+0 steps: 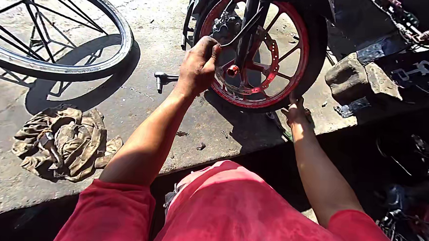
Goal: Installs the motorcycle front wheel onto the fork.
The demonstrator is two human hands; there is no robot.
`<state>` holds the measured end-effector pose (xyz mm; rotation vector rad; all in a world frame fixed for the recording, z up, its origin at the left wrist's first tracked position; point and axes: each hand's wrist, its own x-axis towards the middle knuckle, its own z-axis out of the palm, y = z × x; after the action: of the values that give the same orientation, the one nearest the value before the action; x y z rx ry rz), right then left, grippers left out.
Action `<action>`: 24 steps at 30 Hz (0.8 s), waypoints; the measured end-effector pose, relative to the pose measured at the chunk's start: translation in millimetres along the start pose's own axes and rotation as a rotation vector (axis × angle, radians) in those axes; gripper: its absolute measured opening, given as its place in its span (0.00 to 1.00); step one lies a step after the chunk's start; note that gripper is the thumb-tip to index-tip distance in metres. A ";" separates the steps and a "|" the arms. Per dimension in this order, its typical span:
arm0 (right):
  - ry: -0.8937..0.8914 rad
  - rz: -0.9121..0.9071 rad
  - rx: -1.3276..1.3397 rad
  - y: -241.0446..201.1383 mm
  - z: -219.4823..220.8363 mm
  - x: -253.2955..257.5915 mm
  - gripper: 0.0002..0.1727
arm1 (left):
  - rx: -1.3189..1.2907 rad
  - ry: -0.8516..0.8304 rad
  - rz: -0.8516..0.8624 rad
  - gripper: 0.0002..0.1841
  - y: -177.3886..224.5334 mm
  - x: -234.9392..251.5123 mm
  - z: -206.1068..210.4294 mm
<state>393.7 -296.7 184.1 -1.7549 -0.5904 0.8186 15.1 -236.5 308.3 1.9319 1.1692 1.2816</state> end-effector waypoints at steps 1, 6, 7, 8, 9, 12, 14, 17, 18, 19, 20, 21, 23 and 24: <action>-0.037 -0.008 -0.013 -1.2 -3.2 3.4 0.40 | 0.033 -0.006 -0.012 0.14 2.0 19.1 7.9; -0.188 0.009 -0.159 -11.6 -22.8 16.7 0.40 | 0.055 -0.075 -0.114 0.17 -3.8 87.8 46.0; -0.210 0.008 -0.170 -14.0 -24.4 19.3 0.40 | 0.054 -0.090 -0.127 0.18 -3.7 97.6 50.6; -0.224 0.001 -0.168 -14.5 -24.5 21.6 0.40 | 0.064 -0.103 -0.131 0.18 -3.8 107.2 54.2; -0.231 -0.006 -0.154 -12.3 -24.1 23.8 0.40 | 0.091 -0.115 -0.127 0.18 -5.2 116.1 58.0; -0.236 -0.030 -0.090 -1.4 -23.4 30.1 0.41 | 0.302 -0.164 -0.055 0.15 -1.1 131.9 65.1; -0.240 -0.043 -0.065 0.1 -22.5 32.5 0.40 | 0.497 -0.206 0.097 0.16 0.3 137.5 67.4; -0.253 -0.056 -0.067 -0.4 -22.2 32.5 0.42 | 0.696 -0.242 0.252 0.22 1.4 142.8 74.7; -0.253 -0.055 -0.065 0.0 -21.5 32.1 0.42 | 0.731 -0.251 0.248 0.23 4.4 144.2 78.1; -0.247 -0.053 -0.058 0.4 -20.7 31.4 0.43 | 0.761 -0.247 0.242 0.23 7.5 145.5 82.5; -0.242 -0.052 -0.047 0.5 -19.7 30.2 0.42 | 0.779 -0.231 0.241 0.22 9.9 146.7 87.7; -0.236 -0.053 -0.034 0.2 -18.7 29.1 0.42 | 0.802 -0.201 0.258 0.22 10.7 148.4 93.9; -0.236 -0.072 -0.014 0.0 -17.0 29.4 0.41 | 0.833 -0.130 0.310 0.22 10.9 153.7 105.2; -0.241 -0.091 -0.011 1.2 -17.1 29.8 0.42 | 0.838 -0.126 0.300 0.22 11.6 156.3 109.7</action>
<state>426.0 -285.8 179.1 -1.6376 -0.8296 0.9709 146.6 -102.0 343.3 2.8234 1.5438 0.8264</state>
